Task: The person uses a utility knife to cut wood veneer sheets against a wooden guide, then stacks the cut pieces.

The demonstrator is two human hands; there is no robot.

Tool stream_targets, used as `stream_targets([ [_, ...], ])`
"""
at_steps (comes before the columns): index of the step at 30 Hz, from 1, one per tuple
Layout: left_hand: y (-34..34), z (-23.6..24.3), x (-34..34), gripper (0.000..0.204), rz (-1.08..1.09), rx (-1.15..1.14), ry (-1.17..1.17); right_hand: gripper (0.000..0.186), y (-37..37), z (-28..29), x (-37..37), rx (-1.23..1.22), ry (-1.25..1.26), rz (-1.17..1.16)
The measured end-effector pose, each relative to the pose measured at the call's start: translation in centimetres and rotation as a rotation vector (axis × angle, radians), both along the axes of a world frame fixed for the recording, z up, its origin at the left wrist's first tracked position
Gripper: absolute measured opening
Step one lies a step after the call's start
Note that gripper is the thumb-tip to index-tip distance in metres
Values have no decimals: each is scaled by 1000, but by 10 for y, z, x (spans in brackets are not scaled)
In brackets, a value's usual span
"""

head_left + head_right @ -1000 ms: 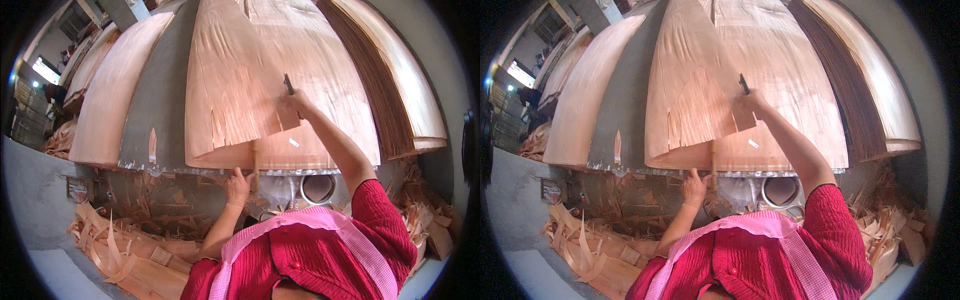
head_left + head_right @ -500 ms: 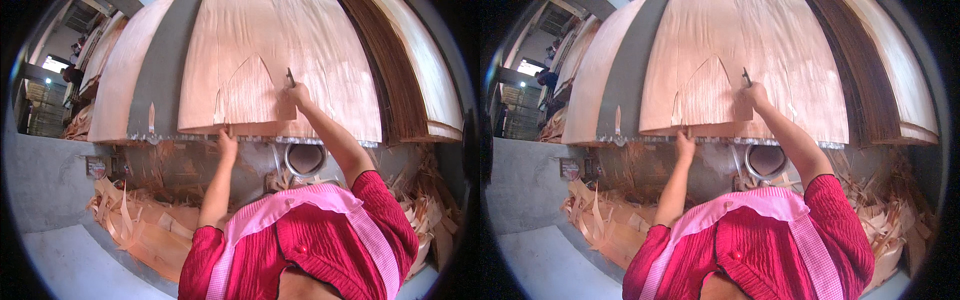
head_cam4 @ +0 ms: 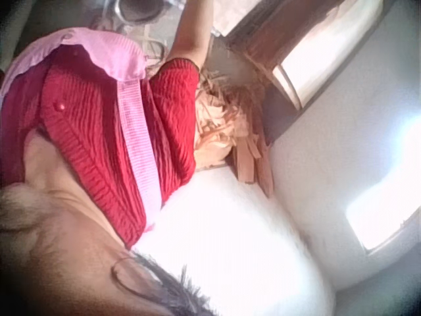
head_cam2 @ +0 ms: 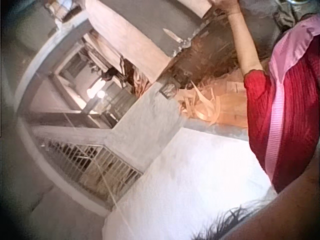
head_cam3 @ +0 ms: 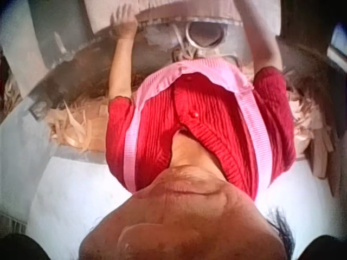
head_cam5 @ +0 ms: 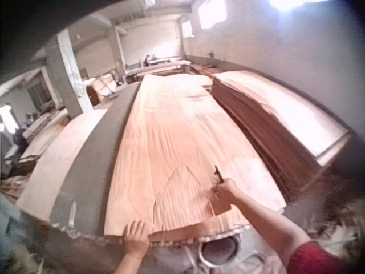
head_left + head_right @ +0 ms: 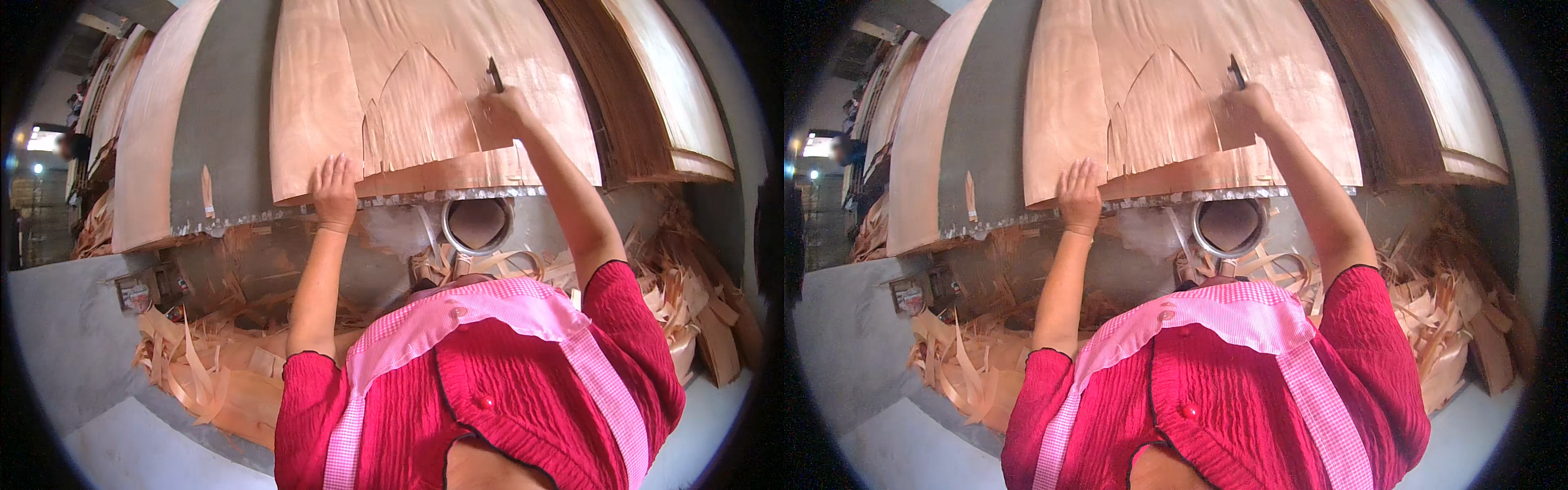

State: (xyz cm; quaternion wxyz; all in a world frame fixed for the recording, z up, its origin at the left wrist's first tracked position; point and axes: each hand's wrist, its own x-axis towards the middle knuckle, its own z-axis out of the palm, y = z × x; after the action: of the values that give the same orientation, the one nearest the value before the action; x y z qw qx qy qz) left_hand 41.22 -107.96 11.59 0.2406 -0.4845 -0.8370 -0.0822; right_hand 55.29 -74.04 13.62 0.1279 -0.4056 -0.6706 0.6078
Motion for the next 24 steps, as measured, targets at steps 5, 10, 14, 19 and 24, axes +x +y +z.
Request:
stream_targets([
  [5, 4, -11, -1, 36, -114, 197, -38, 16, -13, 80, 4, 217, 117, 64],
  [10, 20, -10, 22, 34, -144, 183, -72, 20, 5, 63, 36, 352, -82, 37],
  [14, 61, -40, 47, 26, -253, 86, -67, 29, 47, -37, 97, 115, -206, -124],
  [19, 71, -71, 62, 25, -267, -1, -80, 22, -1, 1, 91, 804, -600, -152],
  [24, 74, -71, 63, 23, -282, 24, -81, 18, -86, -8, 43, 34, -185, 89],
])
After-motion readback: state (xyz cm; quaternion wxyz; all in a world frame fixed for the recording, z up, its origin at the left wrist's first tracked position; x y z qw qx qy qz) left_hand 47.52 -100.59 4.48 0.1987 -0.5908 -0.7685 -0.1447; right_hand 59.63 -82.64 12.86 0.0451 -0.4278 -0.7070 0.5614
